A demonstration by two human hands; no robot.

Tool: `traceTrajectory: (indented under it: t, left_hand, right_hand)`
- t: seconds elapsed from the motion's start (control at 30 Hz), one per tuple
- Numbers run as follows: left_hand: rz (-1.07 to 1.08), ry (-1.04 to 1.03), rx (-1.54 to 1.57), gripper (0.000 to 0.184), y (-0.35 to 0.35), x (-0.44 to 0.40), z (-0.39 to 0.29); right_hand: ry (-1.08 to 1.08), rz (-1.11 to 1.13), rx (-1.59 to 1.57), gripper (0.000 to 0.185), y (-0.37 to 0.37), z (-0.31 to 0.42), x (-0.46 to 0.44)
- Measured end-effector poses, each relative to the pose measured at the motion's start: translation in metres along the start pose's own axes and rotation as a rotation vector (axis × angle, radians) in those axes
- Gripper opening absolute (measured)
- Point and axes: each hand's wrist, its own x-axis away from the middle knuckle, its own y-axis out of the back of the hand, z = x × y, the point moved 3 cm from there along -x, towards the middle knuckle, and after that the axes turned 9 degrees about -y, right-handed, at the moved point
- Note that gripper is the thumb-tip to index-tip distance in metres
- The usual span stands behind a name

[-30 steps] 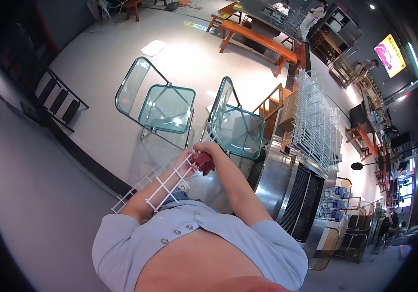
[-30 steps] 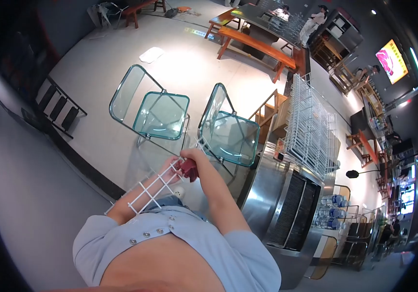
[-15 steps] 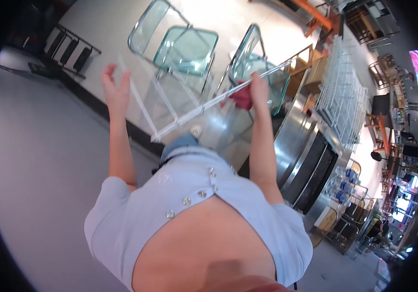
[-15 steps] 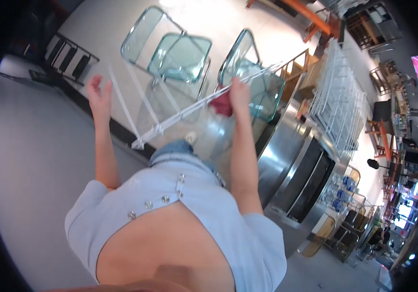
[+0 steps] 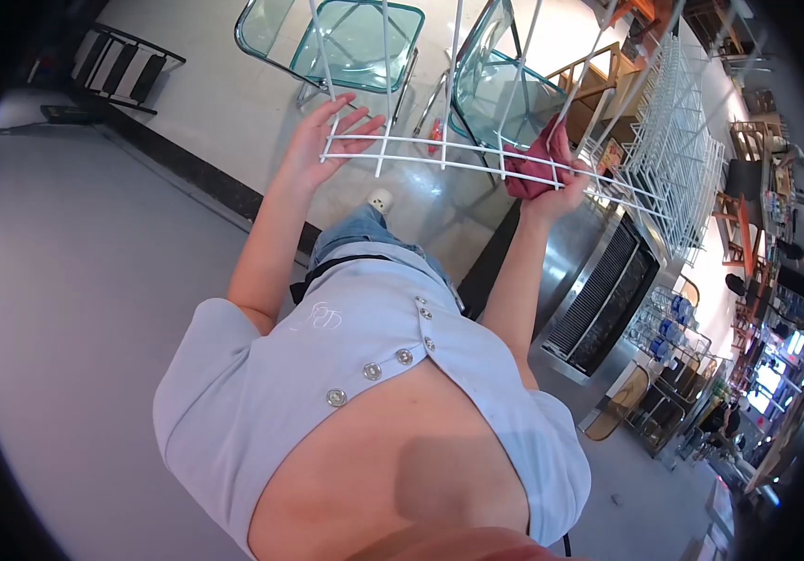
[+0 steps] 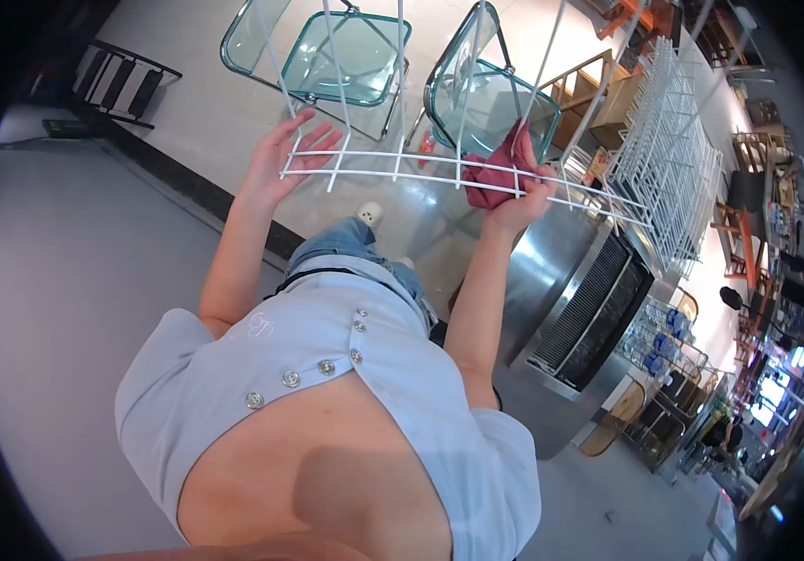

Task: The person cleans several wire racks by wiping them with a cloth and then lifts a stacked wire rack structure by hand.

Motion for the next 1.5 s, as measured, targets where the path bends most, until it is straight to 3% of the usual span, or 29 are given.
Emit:
traceTrajectory:
  t: [0.07, 0.13, 0.2, 0.23, 0.33, 0.37, 0.53, 0.6, 0.87, 0.97, 1.03, 1.13, 1.17, 1.27, 1.33, 1.4, 1.5]
  left_hand:
    - [0.001, 0.082, 0.058, 0.039, 0.001, -0.004, 0.004]
    - [0.082, 0.218, 0.321, 0.035, -0.002, -0.008, 0.009]
    - [0.182, 0.231, 0.415, 0.035, -0.015, -0.003, 0.011]
    - [0.279, 0.233, 0.515, 0.035, -0.027, 0.003, 0.01]
    - [0.277, 0.314, 0.595, 0.034, -0.046, 0.014, 0.005]
    - [0.316, 0.375, 0.667, 0.039, -0.046, 0.012, 0.007]
    - [0.247, 0.392, 0.503, 0.055, -0.074, 0.019, -0.006]
    - [0.509, 0.48, 0.594, 0.059, -0.089, 0.024, -0.009]
    - [0.585, 0.399, 0.511, 0.06, -0.101, 0.02, -0.005]
    - [0.514, 0.381, 0.332, 0.065, -0.101, 0.012, 0.001]
    - [0.454, 0.337, 0.253, 0.069, -0.098, 0.004, 0.011]
    - [0.541, 0.365, 0.426, 0.069, -0.088, -0.016, 0.019]
    - [0.582, 0.391, 0.421, 0.069, -0.09, -0.02, 0.02]
    - [0.423, 0.273, 0.343, 0.072, -0.081, -0.036, 0.021]
    - [0.436, 0.269, 0.326, 0.072, -0.072, -0.05, 0.029]
    - [0.438, 0.278, 0.301, 0.073, -0.073, -0.047, 0.034]
    - [0.465, 0.3, 0.279, 0.073, -0.071, -0.048, 0.041]
  right_hand:
    - [0.075, 0.04, -0.075, 0.02, -0.001, 0.01, 0.003]
    - [0.081, 0.002, -0.092, 0.023, -0.009, 0.023, 0.01]
    - [0.134, 0.055, -0.139, 0.026, -0.012, 0.034, 0.014]
    - [0.116, 0.138, -0.125, 0.018, -0.009, 0.041, 0.015]
    - [0.172, 0.127, -0.159, 0.02, -0.005, 0.059, 0.012]
    - [0.227, 0.079, -0.15, 0.034, -0.002, 0.062, 0.01]
    - [0.213, 0.177, -0.251, 0.035, 0.01, 0.081, 0.001]
    - [0.162, 0.241, -0.289, 0.04, 0.009, 0.086, -0.003]
    - [0.101, 0.001, -0.17, 0.04, 0.009, 0.086, -0.002]
    - [-0.083, -0.1, -0.014, 0.052, 0.019, 0.083, -0.013]
    - [-0.225, -0.204, 0.023, 0.072, 0.026, 0.081, -0.008]
    - [-0.245, -0.481, -0.003, 0.057, 0.059, 0.061, -0.004]
    - [-0.134, -0.546, -0.07, 0.051, 0.064, 0.064, 0.0]
    - [0.013, -0.594, -0.213, 0.031, 0.011, 0.1, 0.034]
    - [0.532, -0.628, 0.472, 0.027, 0.026, 0.094, 0.019]
    - [0.55, -0.34, 0.52, 0.021, -0.029, 0.092, 0.021]
    - [0.501, -0.078, 0.983, 0.013, -0.078, 0.054, 0.017]
